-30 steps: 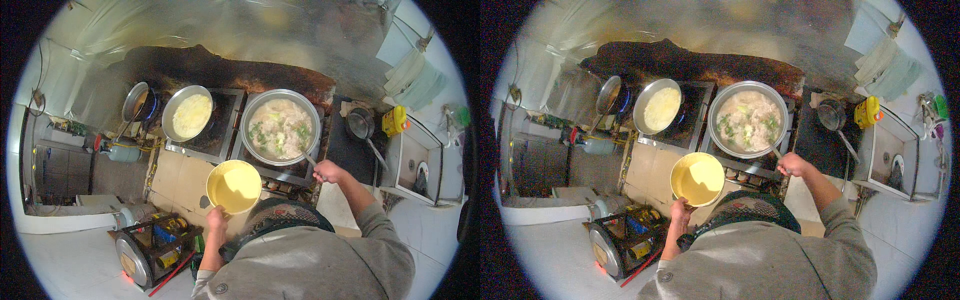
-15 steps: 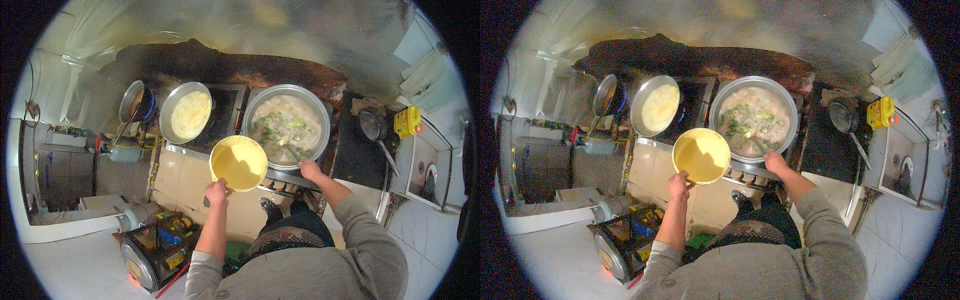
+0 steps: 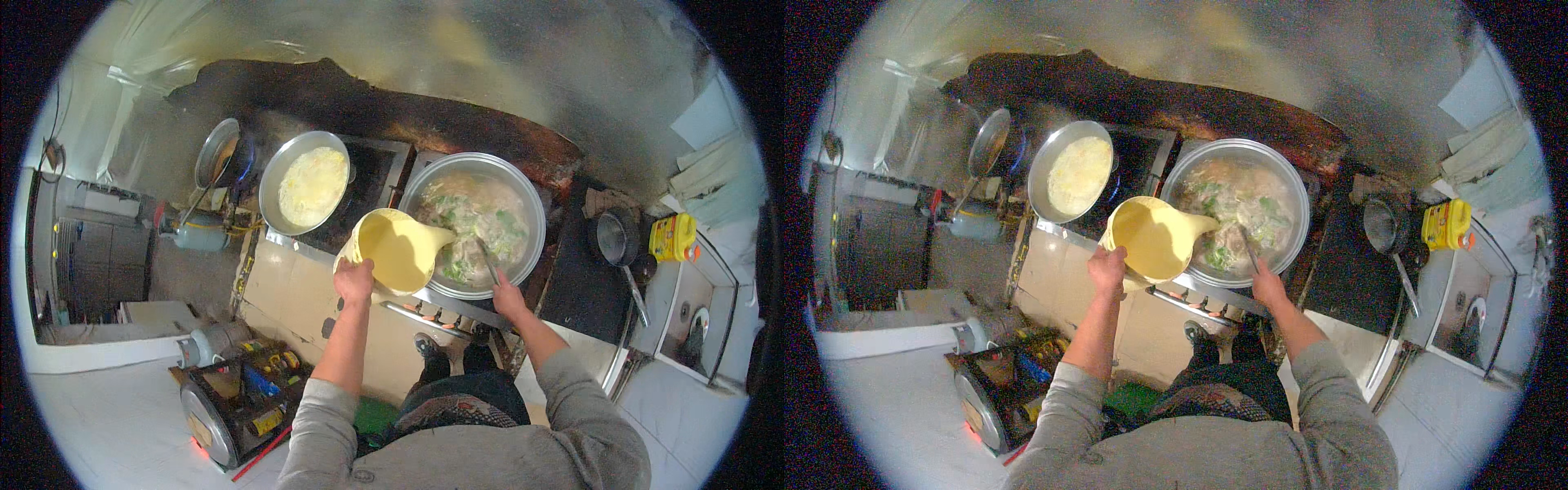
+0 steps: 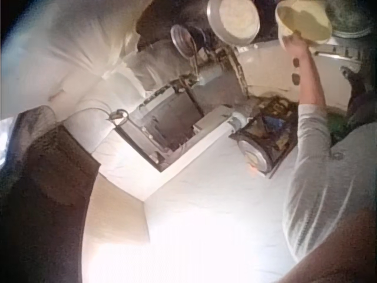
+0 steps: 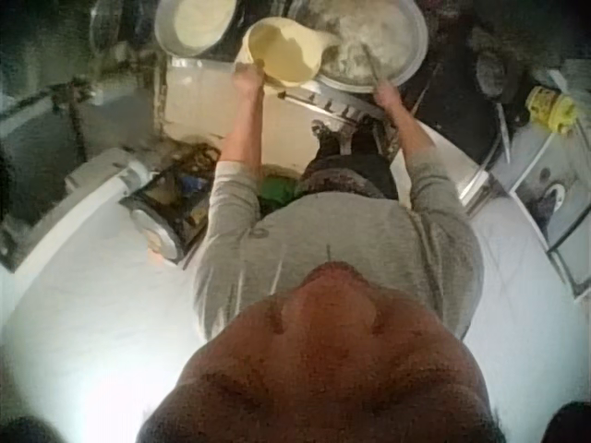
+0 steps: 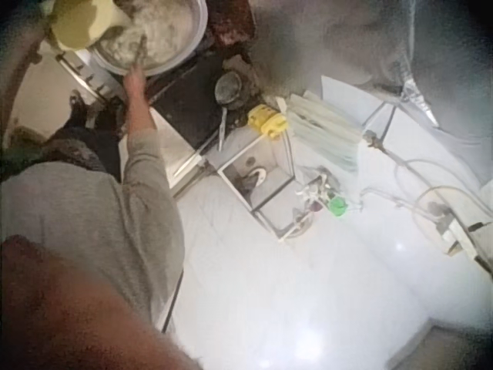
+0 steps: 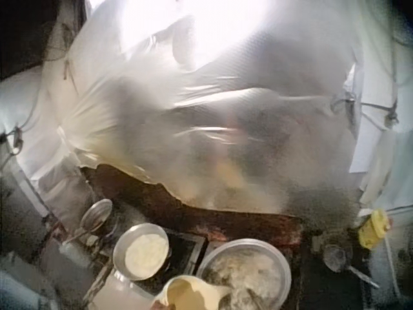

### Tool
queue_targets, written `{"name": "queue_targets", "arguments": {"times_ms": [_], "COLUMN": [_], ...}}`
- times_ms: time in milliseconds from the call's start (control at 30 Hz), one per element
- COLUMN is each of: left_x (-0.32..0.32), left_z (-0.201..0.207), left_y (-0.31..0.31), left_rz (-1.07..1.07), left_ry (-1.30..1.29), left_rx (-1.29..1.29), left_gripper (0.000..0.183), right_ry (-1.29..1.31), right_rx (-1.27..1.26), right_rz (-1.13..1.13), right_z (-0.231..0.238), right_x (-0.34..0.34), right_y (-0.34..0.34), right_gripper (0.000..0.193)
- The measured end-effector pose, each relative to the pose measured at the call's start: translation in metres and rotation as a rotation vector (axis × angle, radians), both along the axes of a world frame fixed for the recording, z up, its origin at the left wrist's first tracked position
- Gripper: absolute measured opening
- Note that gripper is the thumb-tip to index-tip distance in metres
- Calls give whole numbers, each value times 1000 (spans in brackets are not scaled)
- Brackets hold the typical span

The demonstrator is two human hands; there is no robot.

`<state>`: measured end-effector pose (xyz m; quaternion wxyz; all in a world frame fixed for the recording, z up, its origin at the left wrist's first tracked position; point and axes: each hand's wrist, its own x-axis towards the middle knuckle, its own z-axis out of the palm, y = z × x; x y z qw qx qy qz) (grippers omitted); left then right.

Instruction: The person pours a yellow liquid from a bucket into a large pot on the stove and stirs it with a ladle. They then stir a second pot containing a brown liquid and return to stirring the first pot while holding the bucket.

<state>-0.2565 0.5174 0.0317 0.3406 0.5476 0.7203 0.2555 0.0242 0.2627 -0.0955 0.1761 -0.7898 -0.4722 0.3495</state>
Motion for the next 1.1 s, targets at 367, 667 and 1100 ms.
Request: {"name": "queue_targets", "arguments": {"times_ms": [367,667,1100], "left_x": [-10,1,5], "left_z": [-29,-24,-21], "left_y": [16,17,28], "left_rz": [-37,-59,-15], "left_ry": [-100,-218,-50], "left_rx": [-23,131,76], "left_gripper": [70,67,76], "right_ry": [-37,140,88], "right_rx": [-94,-161,-137], "right_rz": [49,11,-33], "right_z": [9,-6,10], "right_x": [-7,-9,-19], "right_y": [5,0,9], "right_gripper": [52,43,63]}}
